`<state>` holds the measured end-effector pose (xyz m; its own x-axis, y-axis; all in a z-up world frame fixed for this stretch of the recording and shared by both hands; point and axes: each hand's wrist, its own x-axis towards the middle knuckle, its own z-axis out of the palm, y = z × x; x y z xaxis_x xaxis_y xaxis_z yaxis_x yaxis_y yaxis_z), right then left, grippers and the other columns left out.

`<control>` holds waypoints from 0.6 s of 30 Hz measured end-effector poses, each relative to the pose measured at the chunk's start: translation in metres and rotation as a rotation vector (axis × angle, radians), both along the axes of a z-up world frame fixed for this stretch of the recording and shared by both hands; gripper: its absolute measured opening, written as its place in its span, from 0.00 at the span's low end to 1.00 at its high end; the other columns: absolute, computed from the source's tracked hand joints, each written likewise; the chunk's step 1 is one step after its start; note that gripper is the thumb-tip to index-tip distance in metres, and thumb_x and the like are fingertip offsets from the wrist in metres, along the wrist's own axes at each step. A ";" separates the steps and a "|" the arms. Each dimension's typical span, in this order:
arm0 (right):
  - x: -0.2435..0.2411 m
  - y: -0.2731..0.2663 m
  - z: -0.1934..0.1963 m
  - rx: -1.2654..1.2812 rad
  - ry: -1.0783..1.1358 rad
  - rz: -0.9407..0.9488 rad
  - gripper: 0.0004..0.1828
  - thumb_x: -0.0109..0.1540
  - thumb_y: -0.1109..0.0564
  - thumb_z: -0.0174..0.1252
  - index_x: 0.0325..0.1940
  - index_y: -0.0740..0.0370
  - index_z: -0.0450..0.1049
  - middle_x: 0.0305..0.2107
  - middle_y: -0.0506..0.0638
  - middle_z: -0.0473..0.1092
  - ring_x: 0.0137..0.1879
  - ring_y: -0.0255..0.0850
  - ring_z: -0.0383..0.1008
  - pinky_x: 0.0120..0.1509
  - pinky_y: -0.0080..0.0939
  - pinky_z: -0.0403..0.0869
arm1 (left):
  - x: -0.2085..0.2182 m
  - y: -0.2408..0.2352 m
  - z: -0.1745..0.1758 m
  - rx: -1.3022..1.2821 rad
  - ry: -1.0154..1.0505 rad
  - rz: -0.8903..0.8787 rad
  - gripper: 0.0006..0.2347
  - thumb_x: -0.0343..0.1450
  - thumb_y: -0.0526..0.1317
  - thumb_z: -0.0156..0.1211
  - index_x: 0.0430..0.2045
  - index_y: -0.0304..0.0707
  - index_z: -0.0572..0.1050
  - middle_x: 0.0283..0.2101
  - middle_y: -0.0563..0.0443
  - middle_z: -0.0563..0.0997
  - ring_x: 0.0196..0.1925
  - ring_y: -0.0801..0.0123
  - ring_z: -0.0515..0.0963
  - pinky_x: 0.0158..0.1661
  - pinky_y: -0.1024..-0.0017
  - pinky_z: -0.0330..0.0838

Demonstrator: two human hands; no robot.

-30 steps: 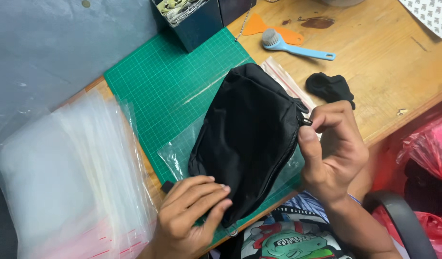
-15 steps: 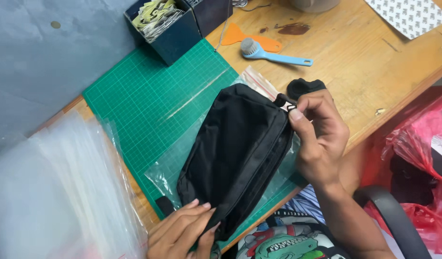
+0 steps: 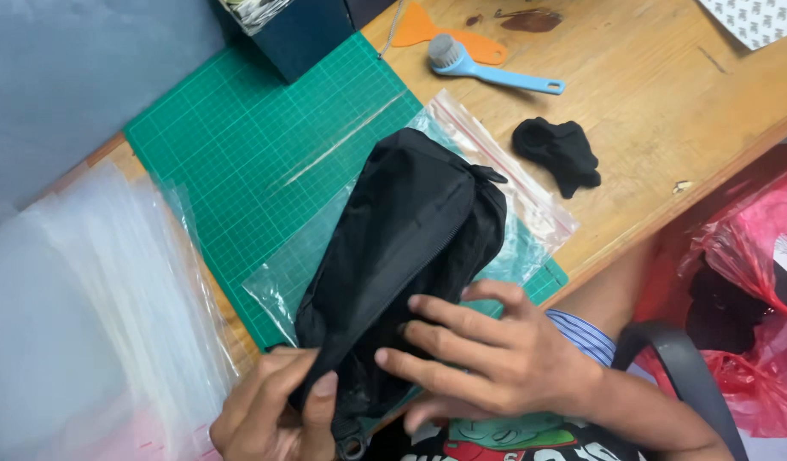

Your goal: The person uses a light blue brush to clean the exterior of a black drawstring bag on a green cutting mat. They then place the bag into a clear plastic bag and attach a metal chain with a decorative charm to the bag's drawstring.

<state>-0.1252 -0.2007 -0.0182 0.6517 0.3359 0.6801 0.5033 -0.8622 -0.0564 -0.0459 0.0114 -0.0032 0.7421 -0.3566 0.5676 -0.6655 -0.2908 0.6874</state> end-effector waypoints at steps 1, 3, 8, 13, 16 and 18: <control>0.001 -0.001 0.005 0.003 0.001 0.017 0.27 0.70 0.28 0.55 0.58 0.47 0.78 0.45 0.43 0.78 0.56 0.37 0.81 0.60 0.42 0.63 | 0.005 0.005 -0.003 0.003 0.001 0.017 0.08 0.70 0.37 0.55 0.25 0.29 0.77 0.23 0.46 0.80 0.22 0.67 0.79 0.30 0.77 0.74; 0.004 -0.001 0.014 -0.067 -0.008 0.050 0.09 0.72 0.58 0.51 0.45 0.49 0.78 0.38 0.43 0.76 0.46 0.35 0.80 0.59 0.40 0.63 | 0.015 0.018 -0.008 0.051 -0.021 0.047 0.09 0.71 0.35 0.53 0.27 0.22 0.74 0.25 0.40 0.76 0.25 0.59 0.75 0.31 0.71 0.69; 0.004 0.008 0.014 -0.001 0.123 0.201 0.18 0.71 0.47 0.48 0.46 0.61 0.78 0.28 0.48 0.66 0.31 0.41 0.67 0.43 0.41 0.70 | 0.017 0.020 0.006 0.035 0.024 0.054 0.10 0.73 0.35 0.52 0.31 0.21 0.75 0.28 0.41 0.76 0.29 0.61 0.75 0.33 0.71 0.69; 0.005 0.015 0.011 0.091 0.557 -0.087 0.19 0.69 0.43 0.51 0.56 0.57 0.70 0.40 0.52 0.69 0.28 0.52 0.74 0.28 0.50 0.71 | 0.014 0.018 0.016 0.091 -0.011 -0.049 0.09 0.74 0.35 0.52 0.34 0.23 0.76 0.33 0.39 0.80 0.34 0.58 0.82 0.38 0.70 0.76; 0.023 0.014 -0.004 -0.102 0.791 -0.113 0.24 0.69 0.35 0.53 0.32 0.55 0.65 0.27 0.53 0.72 0.35 0.58 0.74 0.32 0.60 0.68 | 0.013 0.019 0.014 0.103 -0.037 -0.165 0.09 0.75 0.36 0.51 0.37 0.23 0.75 0.35 0.37 0.80 0.36 0.55 0.83 0.39 0.69 0.78; 0.030 0.014 -0.024 -0.223 0.504 0.008 0.26 0.73 0.36 0.34 0.55 0.56 0.68 0.50 0.56 0.70 0.54 0.47 0.70 0.61 0.49 0.69 | 0.013 0.018 0.013 0.075 -0.045 -0.202 0.10 0.75 0.35 0.51 0.38 0.21 0.75 0.37 0.35 0.81 0.38 0.54 0.85 0.42 0.69 0.80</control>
